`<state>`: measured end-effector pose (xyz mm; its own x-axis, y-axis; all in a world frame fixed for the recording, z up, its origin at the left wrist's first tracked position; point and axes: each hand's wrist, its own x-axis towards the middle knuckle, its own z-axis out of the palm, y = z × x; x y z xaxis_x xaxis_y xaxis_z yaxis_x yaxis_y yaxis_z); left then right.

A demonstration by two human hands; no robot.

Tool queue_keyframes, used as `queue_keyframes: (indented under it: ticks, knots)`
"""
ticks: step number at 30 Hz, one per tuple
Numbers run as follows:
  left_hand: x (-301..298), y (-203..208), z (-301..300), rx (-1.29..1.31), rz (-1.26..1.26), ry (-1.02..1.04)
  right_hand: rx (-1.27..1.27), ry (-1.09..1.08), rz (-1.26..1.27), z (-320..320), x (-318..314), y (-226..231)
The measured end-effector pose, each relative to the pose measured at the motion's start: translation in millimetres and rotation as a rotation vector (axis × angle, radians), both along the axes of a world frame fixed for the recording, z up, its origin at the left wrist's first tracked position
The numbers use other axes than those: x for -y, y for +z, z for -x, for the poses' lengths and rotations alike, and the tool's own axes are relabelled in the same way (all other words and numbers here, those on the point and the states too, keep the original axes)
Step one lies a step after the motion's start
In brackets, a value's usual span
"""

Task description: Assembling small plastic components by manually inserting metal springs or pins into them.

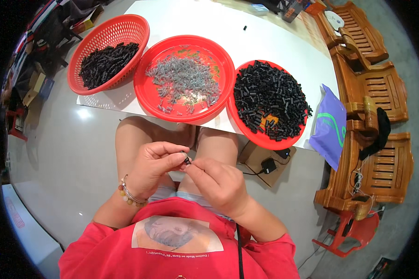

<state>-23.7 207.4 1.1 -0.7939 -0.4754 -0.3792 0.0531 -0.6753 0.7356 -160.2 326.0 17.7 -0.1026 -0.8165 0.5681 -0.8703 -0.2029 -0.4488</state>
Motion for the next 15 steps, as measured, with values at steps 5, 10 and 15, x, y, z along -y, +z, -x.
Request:
queue_keyframes:
  ticks: [5,10,15]
  knots:
    - [5.8,5.4,-0.5,0.029,0.072,-0.023,-0.056,0.034,-0.003,-0.5,2.7,4.7]
    - [9.4,3.6,-0.7,0.05,0.071,-0.073,-0.049,0.033,0.018,-1.1,4.8,1.9]
    - [9.6,-8.5,-3.1,-0.121,-0.18,-0.087,-0.066,0.014,0.085,2.0,9.1,-9.0]
